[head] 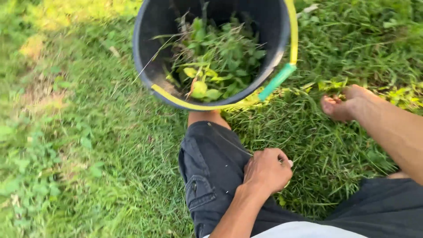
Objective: Pulling weeds from the grass and putting them into a black bucket.
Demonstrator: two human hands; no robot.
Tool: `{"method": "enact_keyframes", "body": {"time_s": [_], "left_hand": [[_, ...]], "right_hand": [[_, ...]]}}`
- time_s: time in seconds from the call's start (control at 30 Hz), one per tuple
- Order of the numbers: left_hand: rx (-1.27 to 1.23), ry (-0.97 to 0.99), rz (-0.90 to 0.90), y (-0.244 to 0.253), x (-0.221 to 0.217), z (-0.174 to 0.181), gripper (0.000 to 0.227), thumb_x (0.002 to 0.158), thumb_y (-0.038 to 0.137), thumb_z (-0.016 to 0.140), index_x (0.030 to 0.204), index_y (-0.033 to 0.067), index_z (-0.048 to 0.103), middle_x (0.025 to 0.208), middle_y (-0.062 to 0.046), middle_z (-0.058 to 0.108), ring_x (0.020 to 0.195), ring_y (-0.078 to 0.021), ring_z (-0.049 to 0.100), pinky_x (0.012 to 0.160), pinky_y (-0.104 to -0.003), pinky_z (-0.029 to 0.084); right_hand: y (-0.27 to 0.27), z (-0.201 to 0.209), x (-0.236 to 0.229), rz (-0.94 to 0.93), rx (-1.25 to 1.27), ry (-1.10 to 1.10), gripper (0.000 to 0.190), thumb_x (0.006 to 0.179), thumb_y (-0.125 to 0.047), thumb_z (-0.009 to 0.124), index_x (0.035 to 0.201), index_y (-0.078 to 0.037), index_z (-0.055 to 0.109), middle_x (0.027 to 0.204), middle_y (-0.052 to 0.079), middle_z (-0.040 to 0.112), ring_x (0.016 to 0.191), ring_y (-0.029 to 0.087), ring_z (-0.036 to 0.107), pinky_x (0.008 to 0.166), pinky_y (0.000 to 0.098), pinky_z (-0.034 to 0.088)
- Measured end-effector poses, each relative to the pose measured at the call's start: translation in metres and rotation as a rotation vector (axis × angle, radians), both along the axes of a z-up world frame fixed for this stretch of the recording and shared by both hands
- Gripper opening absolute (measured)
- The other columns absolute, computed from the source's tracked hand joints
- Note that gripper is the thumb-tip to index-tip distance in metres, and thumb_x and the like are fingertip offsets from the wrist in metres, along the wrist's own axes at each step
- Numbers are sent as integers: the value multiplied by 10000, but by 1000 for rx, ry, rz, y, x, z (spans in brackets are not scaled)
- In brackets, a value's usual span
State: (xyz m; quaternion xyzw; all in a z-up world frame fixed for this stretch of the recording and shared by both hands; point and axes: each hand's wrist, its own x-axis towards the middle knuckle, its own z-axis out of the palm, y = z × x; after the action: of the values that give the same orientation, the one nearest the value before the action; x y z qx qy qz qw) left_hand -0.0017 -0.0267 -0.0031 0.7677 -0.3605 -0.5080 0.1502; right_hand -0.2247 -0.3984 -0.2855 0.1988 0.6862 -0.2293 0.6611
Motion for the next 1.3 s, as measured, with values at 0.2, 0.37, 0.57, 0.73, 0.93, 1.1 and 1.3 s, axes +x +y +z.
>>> {"method": "enact_keyframes", "body": {"time_s": [0.2, 0.37, 0.57, 0.73, 0.93, 1.1, 1.3], "left_hand": [[120, 13, 17, -20, -13, 3, 204, 883, 291, 664, 1008, 192, 791, 979, -135, 767, 992, -346, 711, 915, -452, 546], [96, -9, -5, -18, -18, -6, 215, 881, 323, 686, 997, 171, 786, 938, -134, 773, 967, -340, 723, 900, -444, 549], [91, -3, -3, -21, -20, -10, 224, 887, 334, 680, 996, 170, 787, 929, -136, 774, 954, -343, 728, 886, -442, 551], [86, -20, -28, -22, -23, -8, 224, 880, 325, 687, 1004, 173, 795, 943, -157, 766, 969, -350, 723, 897, -450, 549], [101, -30, -16, -21, -23, -7, 222, 885, 318, 669, 1012, 185, 792, 972, -159, 771, 994, -354, 718, 917, -458, 546], [45, -16, 23, -14, -21, -3, 197, 886, 310, 667, 967, 185, 795, 984, -155, 764, 1004, -365, 707, 912, -457, 549], [-57, 11, 90, -16, -17, -9, 205, 866, 257, 626, 949, 180, 797, 966, -135, 777, 970, -349, 727, 887, -432, 559]], "right_hand": [[-4, 30, -45, -172, -8, -32, 447, 1002, -442, 598, 1041, -7, 693, 885, 61, 719, 712, 132, 682, 608, 299, 569], [51, 117, 14, -224, -2, -52, 395, 1047, -336, 542, 1073, 35, 677, 858, 89, 682, 673, 127, 637, 552, 295, 541], [72, 142, 33, -288, -23, -81, 347, 1101, -209, 472, 1110, 85, 656, 825, 122, 638, 627, 120, 583, 485, 290, 507], [69, 87, 6, 58, -155, -209, 404, 1113, -240, 378, 1080, -8, 707, 690, -47, 546, 538, 48, 456, 442, 239, 405], [87, 83, -6, 233, -487, -14, 387, 1107, -294, 286, 973, -93, 588, 687, -27, 574, 504, 56, 389, 463, 235, 342], [86, 59, -15, 98, -502, -37, 257, 1088, -221, 330, 924, -125, 504, 660, -34, 482, 512, 72, 368, 460, 232, 332], [105, 76, -12, -24, -484, -10, 277, 1092, -134, 330, 1000, -75, 584, 704, -19, 521, 538, 55, 361, 478, 214, 360]]}}
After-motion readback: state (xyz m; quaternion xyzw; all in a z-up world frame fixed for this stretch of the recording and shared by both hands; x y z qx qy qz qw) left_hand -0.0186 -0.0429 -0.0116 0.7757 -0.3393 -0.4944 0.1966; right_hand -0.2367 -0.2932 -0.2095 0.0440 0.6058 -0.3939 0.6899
